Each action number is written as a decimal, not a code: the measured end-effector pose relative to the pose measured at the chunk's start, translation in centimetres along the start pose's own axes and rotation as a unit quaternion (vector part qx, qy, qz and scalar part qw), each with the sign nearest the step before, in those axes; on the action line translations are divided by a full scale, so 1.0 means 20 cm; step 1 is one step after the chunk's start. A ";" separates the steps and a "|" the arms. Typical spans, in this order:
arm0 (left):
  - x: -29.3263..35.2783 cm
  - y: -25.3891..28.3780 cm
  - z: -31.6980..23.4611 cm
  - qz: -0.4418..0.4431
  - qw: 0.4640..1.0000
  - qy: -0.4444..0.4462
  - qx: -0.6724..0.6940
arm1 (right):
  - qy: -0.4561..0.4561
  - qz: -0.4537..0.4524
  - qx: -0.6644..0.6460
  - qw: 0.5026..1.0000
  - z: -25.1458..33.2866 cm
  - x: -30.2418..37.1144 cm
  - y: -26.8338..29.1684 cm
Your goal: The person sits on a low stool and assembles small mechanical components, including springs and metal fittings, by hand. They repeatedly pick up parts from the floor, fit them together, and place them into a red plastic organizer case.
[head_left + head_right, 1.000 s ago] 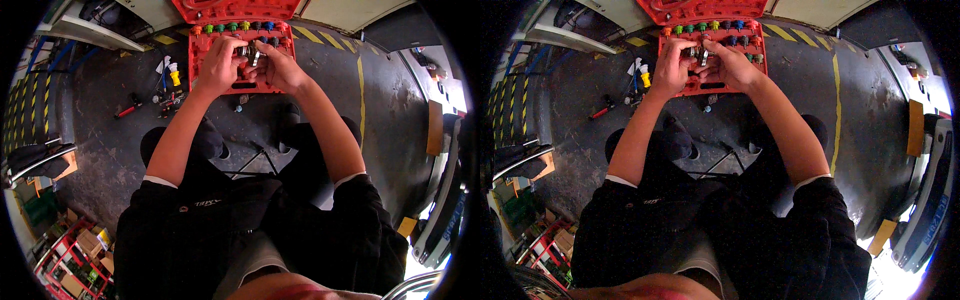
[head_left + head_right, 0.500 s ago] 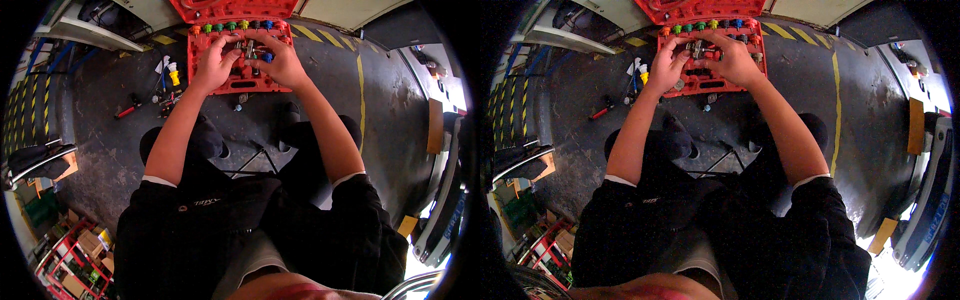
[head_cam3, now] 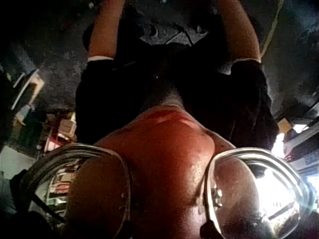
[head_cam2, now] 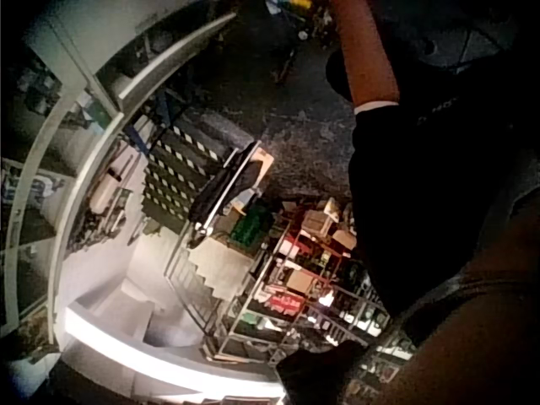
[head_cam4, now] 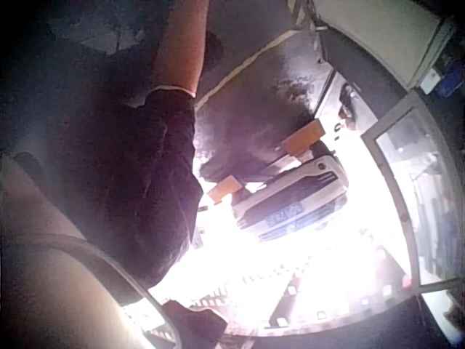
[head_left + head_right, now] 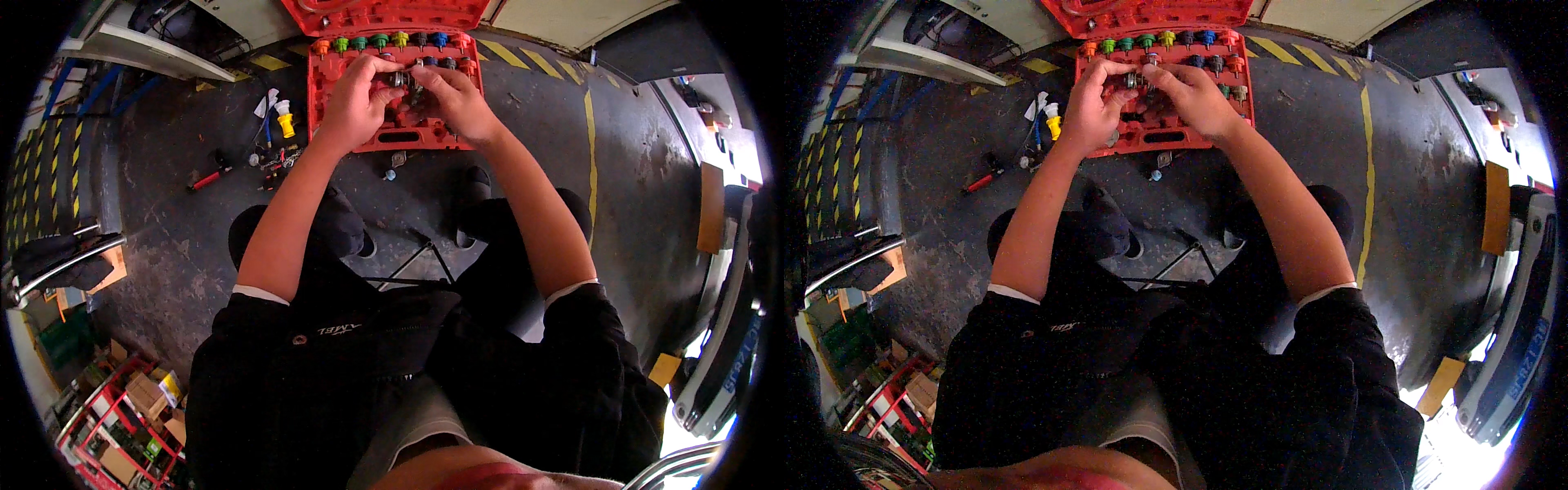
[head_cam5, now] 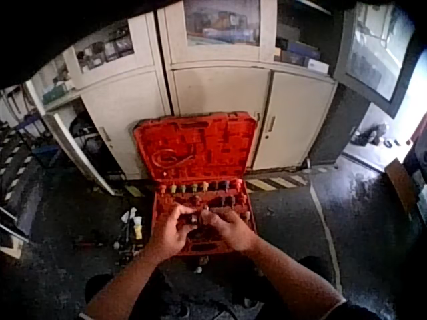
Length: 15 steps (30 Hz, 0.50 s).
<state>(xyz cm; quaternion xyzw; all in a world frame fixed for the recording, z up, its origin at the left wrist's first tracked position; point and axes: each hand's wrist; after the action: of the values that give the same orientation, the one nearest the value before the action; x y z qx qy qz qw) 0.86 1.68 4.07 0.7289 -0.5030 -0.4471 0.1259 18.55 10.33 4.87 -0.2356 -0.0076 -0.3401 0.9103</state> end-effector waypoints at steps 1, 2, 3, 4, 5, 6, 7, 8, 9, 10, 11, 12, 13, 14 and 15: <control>0.00 0.00 -0.01 -0.002 1.000 -0.011 -0.014 | -0.027 -0.006 -0.025 0.999 0.01 0.00 0.00; 0.00 0.01 -0.01 -0.004 0.999 -0.021 -0.029 | -0.052 -0.010 -0.048 0.997 0.02 0.00 0.00; 0.00 0.01 -0.02 -0.006 0.999 -0.031 -0.044 | -0.076 -0.014 -0.070 0.994 0.03 0.01 0.00; 0.00 0.01 -0.01 -0.003 0.999 -0.029 -0.045 | -0.101 -0.019 -0.093 0.990 0.03 0.01 0.00; 0.00 0.01 -0.01 -0.002 0.999 -0.027 -0.045 | -0.093 -0.025 -0.064 0.993 0.03 0.01 0.01; 0.00 0.00 -0.01 0.000 0.999 -0.025 -0.045 | -0.086 -0.032 -0.035 0.995 0.03 0.01 0.02; 0.00 -0.01 0.00 -0.001 1.000 0.004 -0.017 | -0.078 -0.038 -0.006 0.996 0.03 0.01 0.03; 0.01 -0.02 0.01 0.000 0.999 0.034 0.008 | -0.005 -0.044 0.021 0.999 0.02 0.00 0.03; 0.01 -0.03 0.03 0.001 0.997 0.064 0.033 | 0.068 -0.049 0.048 0.995 0.00 0.00 0.03; 0.01 -0.03 0.04 0.001 0.993 0.089 0.082 | 0.141 -0.054 0.074 0.986 -0.01 0.00 0.02; 0.01 -0.02 0.04 0.001 0.985 0.115 0.131 | 0.175 -0.040 0.170 0.969 0.01 0.01 0.02; 0.00 -0.02 0.04 0.001 0.974 0.140 0.179 | 0.206 -0.024 0.264 0.942 0.05 0.02 0.02; 0.01 0.00 0.04 0.025 0.964 0.173 0.200 | 0.236 -0.009 0.354 0.905 0.07 0.03 0.01; 0.01 0.00 0.04 0.031 0.965 0.167 0.197 | 0.233 -0.015 0.351 0.907 0.07 0.03 0.01; 0.01 0.00 0.05 0.037 0.967 0.162 0.194 | 0.230 -0.021 0.348 0.909 0.07 0.04 0.01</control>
<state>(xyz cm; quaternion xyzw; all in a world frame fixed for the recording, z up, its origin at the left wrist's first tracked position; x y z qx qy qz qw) 0.18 1.73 3.43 0.7830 -0.5795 -0.2119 0.0786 19.42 10.57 6.16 0.1812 0.0797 -0.3795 0.9038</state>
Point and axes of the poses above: each hand's wrist, its own x-axis away from the middle knuckle, its own y-axis out of the back of the hand, z = x × y, and after that the axes turned 13 degrees about -x, right-handed
